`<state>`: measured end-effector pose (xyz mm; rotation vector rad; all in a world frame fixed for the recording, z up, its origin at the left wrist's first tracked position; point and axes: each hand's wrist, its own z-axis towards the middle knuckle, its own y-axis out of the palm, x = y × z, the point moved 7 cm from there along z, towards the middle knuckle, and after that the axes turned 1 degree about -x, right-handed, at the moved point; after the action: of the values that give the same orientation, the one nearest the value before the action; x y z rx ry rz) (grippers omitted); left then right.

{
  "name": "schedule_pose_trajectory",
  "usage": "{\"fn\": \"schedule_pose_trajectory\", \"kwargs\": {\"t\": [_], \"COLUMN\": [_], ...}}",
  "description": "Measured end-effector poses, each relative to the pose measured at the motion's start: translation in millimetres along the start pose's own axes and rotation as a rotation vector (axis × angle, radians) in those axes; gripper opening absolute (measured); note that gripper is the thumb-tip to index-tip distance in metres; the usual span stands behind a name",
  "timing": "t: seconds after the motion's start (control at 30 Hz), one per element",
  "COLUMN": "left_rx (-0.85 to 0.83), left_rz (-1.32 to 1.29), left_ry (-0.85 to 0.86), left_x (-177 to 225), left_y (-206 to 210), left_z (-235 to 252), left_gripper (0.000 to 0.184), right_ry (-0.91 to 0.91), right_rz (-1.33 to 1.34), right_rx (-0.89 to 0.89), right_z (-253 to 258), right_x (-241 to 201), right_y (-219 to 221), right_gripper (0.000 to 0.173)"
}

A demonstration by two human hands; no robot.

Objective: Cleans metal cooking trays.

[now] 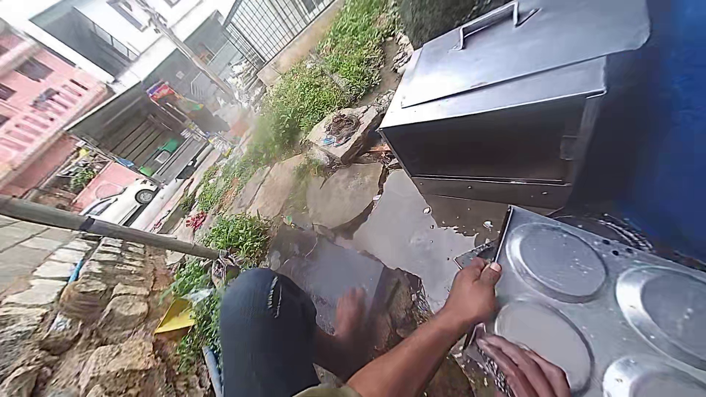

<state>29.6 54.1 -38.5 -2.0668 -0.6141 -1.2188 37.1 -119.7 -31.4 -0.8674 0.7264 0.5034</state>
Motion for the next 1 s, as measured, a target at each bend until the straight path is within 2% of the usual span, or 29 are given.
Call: {"fn": "schedule_pose_trajectory", "kwargs": {"t": [0.07,0.2,0.3,0.43,0.5,0.67,0.73,0.87,1.0], "left_rx": [-0.013,-0.123,-0.138,-0.016,0.016,0.038,0.05,0.063,0.076], "left_rz": [-0.005,-0.14,-0.168,-0.176,-0.206,-0.243,-0.217,-0.175,-0.103], "left_ry": [0.011,-0.017,0.004,-0.009,-0.053,-0.1,-0.11,-0.146,-0.217], "left_x": [4.7,3.0,6.9,3.8,-0.6,-8.7,-9.7,-12.8,-24.0], "left_y": [4.6,19.8,10.3,-8.3,-5.8,5.9,9.2,7.0,2.3], "left_z": [-0.3,-2.4,2.6,7.5,3.8,2.6,0.5,-0.7,0.8], "left_gripper": [0.049,0.051,0.048,0.044,0.043,0.041,0.039,0.035,0.035], "right_ry": [-0.035,0.139,0.152,-0.036,-0.053,0.376,0.475,0.533,0.515], "right_rz": [-0.021,0.012,0.033,-0.019,-0.092,-0.139,-0.152,-0.119,-0.116], "right_rx": [-0.012,0.059,0.083,0.058,0.119,0.345,0.323,0.16,0.129], "right_z": [-2.6,32.9,45.6,2.5,-24.3,-12.6,10.6,64.6,79.4], "right_x": [3.6,18.6,12.1,-3.6,9.4,83.1,91.5,62.4,58.8], "right_y": [2.4,-7.8,-2.3,10.8,-0.4,-65.4,-81.2,-95.9,-82.5], "right_gripper": [0.027,0.025,0.026,0.024,0.026,0.032,0.029,0.027,0.029]}}
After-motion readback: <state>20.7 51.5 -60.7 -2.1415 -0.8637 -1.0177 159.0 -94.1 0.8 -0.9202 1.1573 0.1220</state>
